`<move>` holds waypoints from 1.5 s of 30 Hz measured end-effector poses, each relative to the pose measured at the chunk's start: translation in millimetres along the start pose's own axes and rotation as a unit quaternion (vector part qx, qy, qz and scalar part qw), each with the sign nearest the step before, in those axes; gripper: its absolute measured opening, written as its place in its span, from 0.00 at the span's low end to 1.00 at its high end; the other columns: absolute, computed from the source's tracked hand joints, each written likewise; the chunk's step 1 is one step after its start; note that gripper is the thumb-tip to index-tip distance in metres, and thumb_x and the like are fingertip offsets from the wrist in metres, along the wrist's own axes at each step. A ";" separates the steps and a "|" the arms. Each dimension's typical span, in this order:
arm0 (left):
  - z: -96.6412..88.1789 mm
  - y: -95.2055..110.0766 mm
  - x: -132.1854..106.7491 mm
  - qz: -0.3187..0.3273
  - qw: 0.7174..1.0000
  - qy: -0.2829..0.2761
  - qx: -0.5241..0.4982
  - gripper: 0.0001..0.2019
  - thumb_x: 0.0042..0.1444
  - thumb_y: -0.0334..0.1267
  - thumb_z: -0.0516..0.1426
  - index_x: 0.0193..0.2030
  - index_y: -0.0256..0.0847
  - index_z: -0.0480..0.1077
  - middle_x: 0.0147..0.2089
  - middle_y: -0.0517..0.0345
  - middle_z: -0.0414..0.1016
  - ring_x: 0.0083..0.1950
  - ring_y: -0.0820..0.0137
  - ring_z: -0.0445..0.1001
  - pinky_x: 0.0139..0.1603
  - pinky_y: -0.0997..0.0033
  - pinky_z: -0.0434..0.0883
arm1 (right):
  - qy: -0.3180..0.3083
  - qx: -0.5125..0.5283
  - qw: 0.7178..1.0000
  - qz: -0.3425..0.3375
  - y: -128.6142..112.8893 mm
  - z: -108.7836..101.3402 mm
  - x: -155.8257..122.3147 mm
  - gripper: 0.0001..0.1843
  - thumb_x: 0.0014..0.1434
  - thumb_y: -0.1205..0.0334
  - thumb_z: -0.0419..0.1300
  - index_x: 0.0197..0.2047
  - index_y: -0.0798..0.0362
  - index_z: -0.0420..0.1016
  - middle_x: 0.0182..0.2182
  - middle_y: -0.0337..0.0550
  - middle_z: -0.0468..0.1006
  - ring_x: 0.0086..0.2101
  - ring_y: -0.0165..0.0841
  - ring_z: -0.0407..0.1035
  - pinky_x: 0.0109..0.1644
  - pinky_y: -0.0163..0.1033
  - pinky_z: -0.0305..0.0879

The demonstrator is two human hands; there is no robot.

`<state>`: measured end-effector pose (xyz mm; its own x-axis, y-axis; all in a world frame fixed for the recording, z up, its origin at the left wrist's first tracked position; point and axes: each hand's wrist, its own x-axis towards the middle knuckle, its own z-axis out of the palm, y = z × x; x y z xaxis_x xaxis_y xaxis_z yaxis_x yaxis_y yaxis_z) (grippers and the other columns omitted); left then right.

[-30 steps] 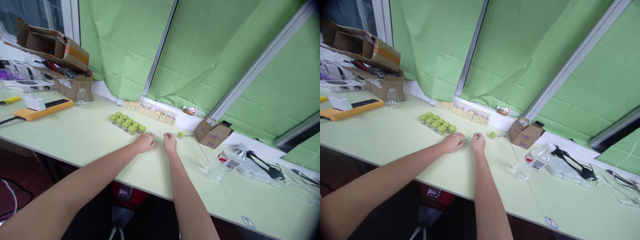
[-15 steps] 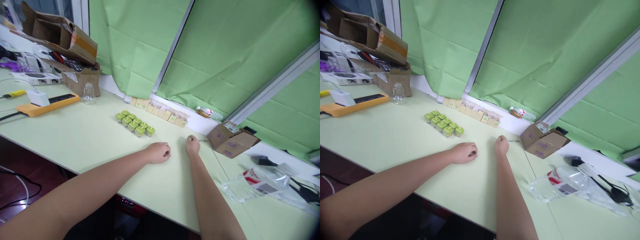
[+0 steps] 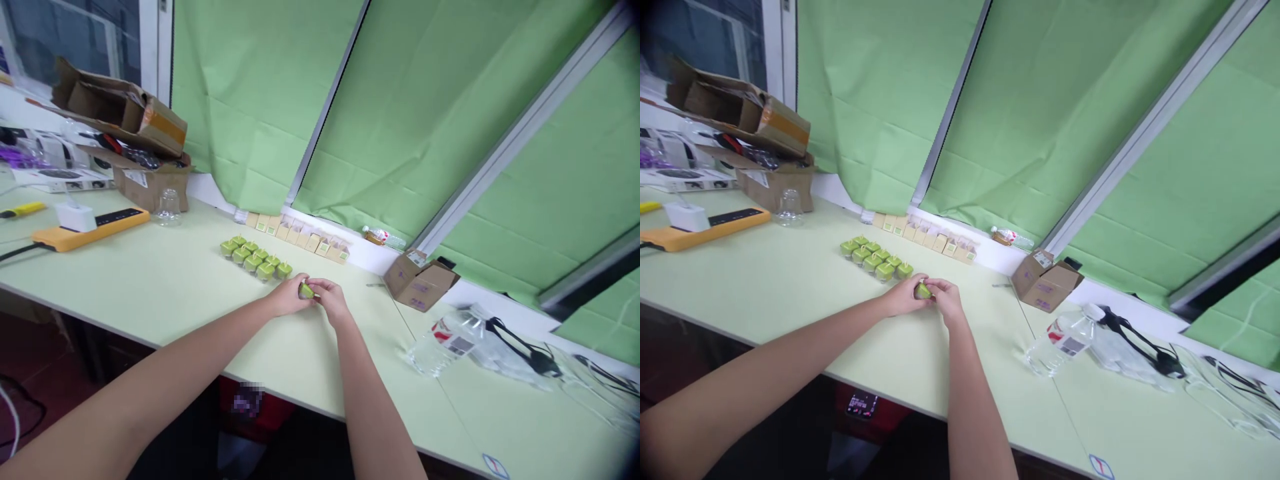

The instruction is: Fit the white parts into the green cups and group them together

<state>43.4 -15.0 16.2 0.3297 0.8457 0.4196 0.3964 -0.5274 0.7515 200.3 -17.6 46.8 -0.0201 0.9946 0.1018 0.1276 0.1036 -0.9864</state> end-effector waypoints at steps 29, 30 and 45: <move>-7.2 -0.2 -1.6 0.154 0.974 0.007 0.165 0.26 0.57 0.34 0.55 0.64 0.40 0.62 0.63 0.48 0.66 0.65 0.58 0.62 0.66 0.56 0.62 | 0.022 0.176 0.981 0.073 13.5 -7.2 -6.2 0.18 0.41 0.66 0.73 0.36 0.55 0.74 0.34 0.44 0.79 0.35 0.31 0.74 0.40 0.35 0.73; -7.9 2.5 -2.2 0.163 0.973 0.008 0.162 0.25 0.58 0.34 0.55 0.64 0.40 0.61 0.63 0.48 0.67 0.65 0.59 0.63 0.65 0.56 0.62 | 0.003 0.172 0.983 0.071 13.1 -7.5 -6.7 0.17 0.41 0.64 0.73 0.35 0.55 0.75 0.34 0.44 0.79 0.36 0.31 0.73 0.41 0.35 0.72; -16.3 11.2 0.6 0.178 0.977 0.035 0.107 0.19 0.59 0.40 0.57 0.57 0.43 0.68 0.52 0.52 0.73 0.55 0.60 0.69 0.57 0.59 0.67 | -0.080 0.058 0.994 0.056 2.3 -4.4 -17.3 0.23 0.50 0.44 0.68 0.43 0.48 0.71 0.24 0.32 0.70 0.24 0.26 0.65 0.30 0.32 0.63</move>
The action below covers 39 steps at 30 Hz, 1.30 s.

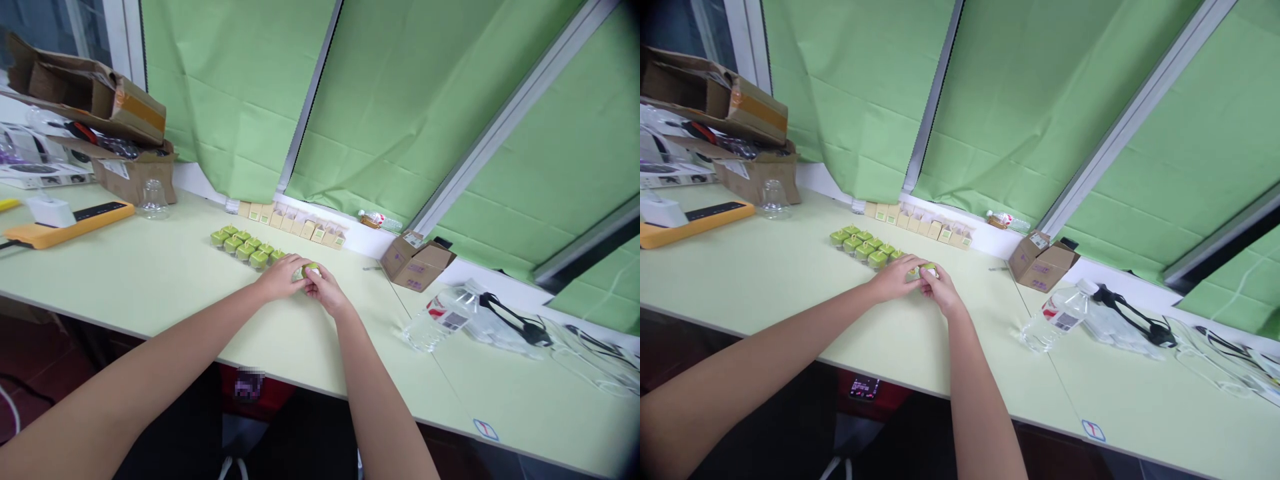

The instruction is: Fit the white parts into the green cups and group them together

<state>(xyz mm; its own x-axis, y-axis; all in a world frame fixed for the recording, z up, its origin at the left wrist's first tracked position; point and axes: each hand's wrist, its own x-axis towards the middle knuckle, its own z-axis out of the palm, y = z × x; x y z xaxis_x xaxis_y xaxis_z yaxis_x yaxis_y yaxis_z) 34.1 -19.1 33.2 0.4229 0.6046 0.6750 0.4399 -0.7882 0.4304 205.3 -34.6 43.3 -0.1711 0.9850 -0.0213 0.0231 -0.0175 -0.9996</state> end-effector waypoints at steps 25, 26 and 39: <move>6.9 -8.5 -1.1 -0.057 0.988 -0.054 -0.131 0.19 0.60 0.41 0.54 0.57 0.41 0.69 0.52 0.50 0.74 0.48 0.64 0.74 0.48 0.65 0.72 | 0.010 -0.006 1.000 -0.014 11.0 -1.2 6.3 0.25 0.51 0.40 0.66 0.44 0.49 0.71 0.26 0.36 0.73 0.26 0.27 0.69 0.32 0.34 0.68; 5.9 -8.4 -0.9 -0.052 0.989 -0.053 -0.128 0.19 0.59 0.40 0.54 0.56 0.41 0.70 0.51 0.50 0.75 0.49 0.63 0.73 0.50 0.64 0.71 | 0.006 -0.008 1.000 -0.015 11.2 -1.7 6.5 0.25 0.51 0.41 0.66 0.44 0.49 0.72 0.26 0.36 0.73 0.25 0.27 0.68 0.32 0.34 0.67; 8.8 -6.9 -1.2 -0.087 0.977 -0.079 -0.180 0.25 0.55 0.30 0.51 0.60 0.41 0.67 0.45 0.55 0.79 0.42 0.67 0.77 0.46 0.68 0.71 | 0.034 -0.048 0.998 -0.002 9.5 7.4 10.1 0.20 0.49 0.50 0.68 0.41 0.52 0.72 0.24 0.37 0.74 0.22 0.27 0.66 0.27 0.34 0.64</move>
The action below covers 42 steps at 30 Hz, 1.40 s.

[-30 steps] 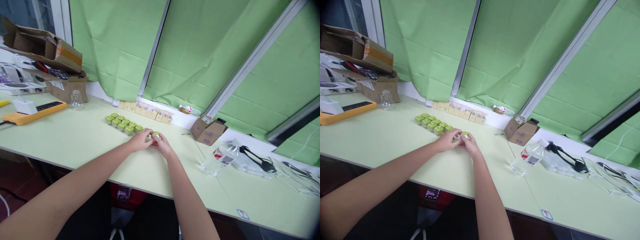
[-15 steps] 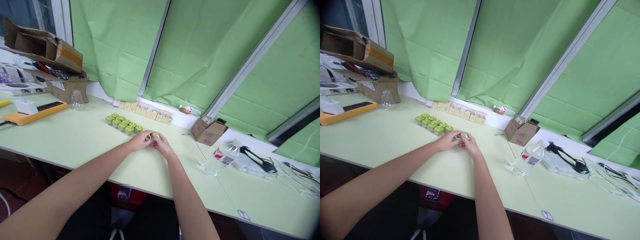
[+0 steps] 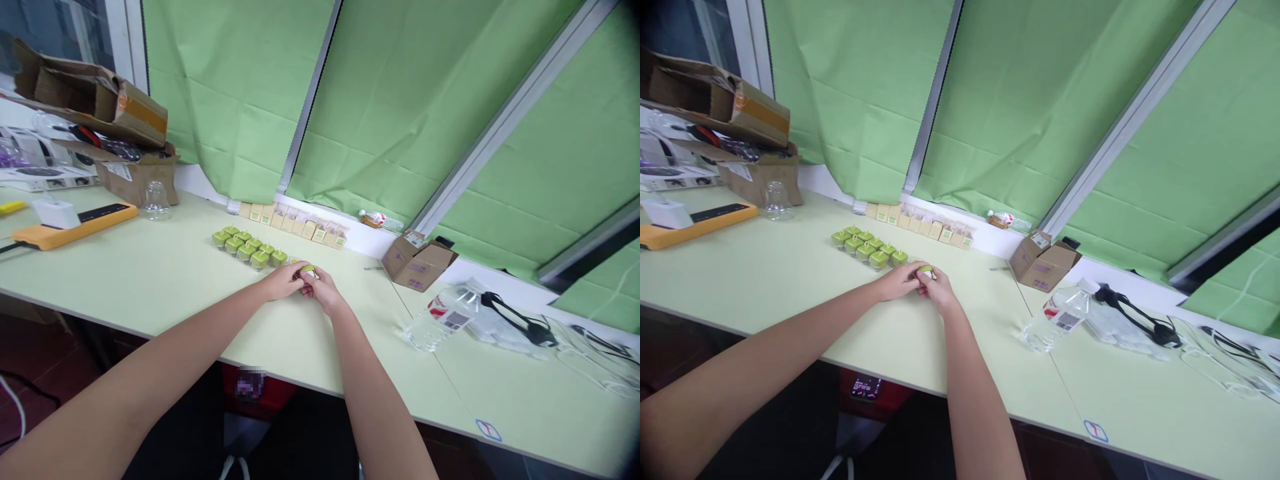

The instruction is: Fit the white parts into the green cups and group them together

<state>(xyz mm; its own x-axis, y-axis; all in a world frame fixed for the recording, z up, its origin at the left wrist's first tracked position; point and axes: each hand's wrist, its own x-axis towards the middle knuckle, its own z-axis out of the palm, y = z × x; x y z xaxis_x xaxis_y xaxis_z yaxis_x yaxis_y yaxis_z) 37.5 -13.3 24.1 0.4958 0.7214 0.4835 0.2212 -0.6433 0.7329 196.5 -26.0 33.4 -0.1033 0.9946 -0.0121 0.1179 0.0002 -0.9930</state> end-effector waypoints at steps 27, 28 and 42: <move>1.2 -15.5 2.1 -0.074 0.974 -0.034 -0.212 0.29 0.49 0.43 0.66 0.57 0.39 0.66 0.34 0.56 0.77 0.35 0.68 0.77 0.39 0.67 0.73 | -0.022 0.021 0.999 0.013 2.2 -8.2 -1.6 0.16 0.46 0.54 0.56 0.38 0.51 0.71 0.15 0.29 0.57 0.16 0.26 0.48 0.19 0.33 0.50; 0.8 -15.6 2.0 -0.081 0.973 -0.031 -0.213 0.29 0.49 0.43 0.66 0.57 0.39 0.66 0.33 0.57 0.76 0.35 0.68 0.77 0.39 0.67 0.72 | -0.025 0.036 0.999 0.014 3.6 -8.8 -0.6 0.17 0.46 0.54 0.55 0.39 0.51 0.71 0.15 0.29 0.57 0.16 0.26 0.47 0.19 0.33 0.50; 1.4 -16.1 0.4 -0.132 0.964 0.001 -0.232 0.29 0.48 0.40 0.68 0.54 0.41 0.62 0.30 0.62 0.75 0.31 0.70 0.77 0.40 0.63 0.75 | 0.248 -0.209 0.939 -0.116 11.4 -25.1 4.9 0.17 0.48 0.56 0.60 0.44 0.45 0.70 0.33 0.37 0.73 0.32 0.34 0.66 0.37 0.38 0.61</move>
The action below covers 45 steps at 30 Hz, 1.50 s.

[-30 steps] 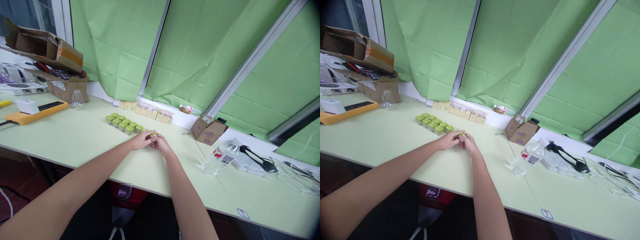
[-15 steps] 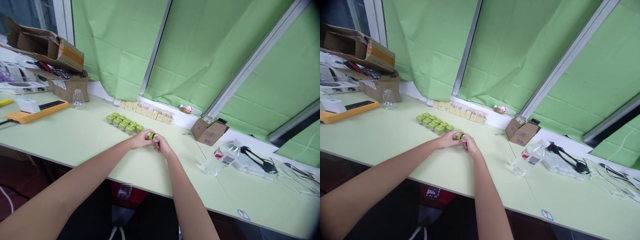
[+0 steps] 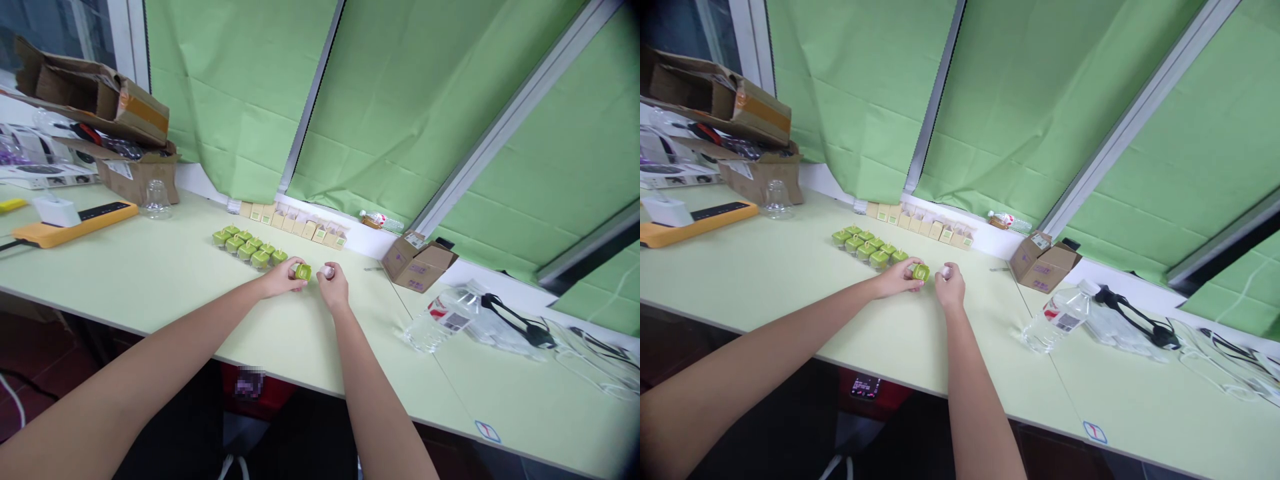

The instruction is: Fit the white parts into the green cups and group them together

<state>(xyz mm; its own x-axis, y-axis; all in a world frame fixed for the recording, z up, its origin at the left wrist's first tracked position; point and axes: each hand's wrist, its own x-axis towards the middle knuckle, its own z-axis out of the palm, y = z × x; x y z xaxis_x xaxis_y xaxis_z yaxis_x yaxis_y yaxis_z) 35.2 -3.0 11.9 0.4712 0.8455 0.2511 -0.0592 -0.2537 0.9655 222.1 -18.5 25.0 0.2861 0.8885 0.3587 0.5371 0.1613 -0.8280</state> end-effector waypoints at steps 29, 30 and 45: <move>-0.8 -5.0 8.2 -0.024 1.000 0.012 0.012 0.11 0.56 0.38 0.62 0.42 0.36 0.69 0.26 0.62 0.72 0.23 0.75 0.72 0.28 0.72 0.73 | -0.109 -0.243 0.963 -0.047 1.1 4.6 -5.4 0.13 0.55 0.50 0.60 0.41 0.47 0.73 0.36 0.41 0.76 0.36 0.34 0.69 0.38 0.37 0.61; -0.6 -4.2 7.8 -0.026 1.000 0.011 0.011 0.11 0.55 0.38 0.62 0.42 0.36 0.69 0.26 0.63 0.71 0.23 0.75 0.72 0.29 0.72 0.73 | -0.110 -0.243 0.963 -0.045 0.9 4.6 -5.3 0.13 0.55 0.50 0.60 0.41 0.47 0.73 0.36 0.41 0.76 0.36 0.34 0.69 0.38 0.37 0.61; -1.0 -2.3 4.7 -0.020 0.999 -0.004 0.041 0.11 0.54 0.40 0.61 0.41 0.36 0.70 0.26 0.62 0.70 0.25 0.74 0.72 0.30 0.72 0.71 | -0.117 -0.246 0.961 -0.039 -1.0 3.7 -6.3 0.12 0.56 0.50 0.59 0.41 0.47 0.73 0.35 0.42 0.77 0.35 0.34 0.69 0.37 0.36 0.61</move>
<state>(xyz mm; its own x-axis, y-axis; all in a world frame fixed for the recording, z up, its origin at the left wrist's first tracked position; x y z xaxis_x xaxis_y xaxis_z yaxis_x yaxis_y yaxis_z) 36.7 1.9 10.9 0.4781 0.8525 0.2113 0.0313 -0.2569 0.9659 216.8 -22.7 22.0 0.0746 0.9636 0.2569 0.8765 0.0595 -0.4776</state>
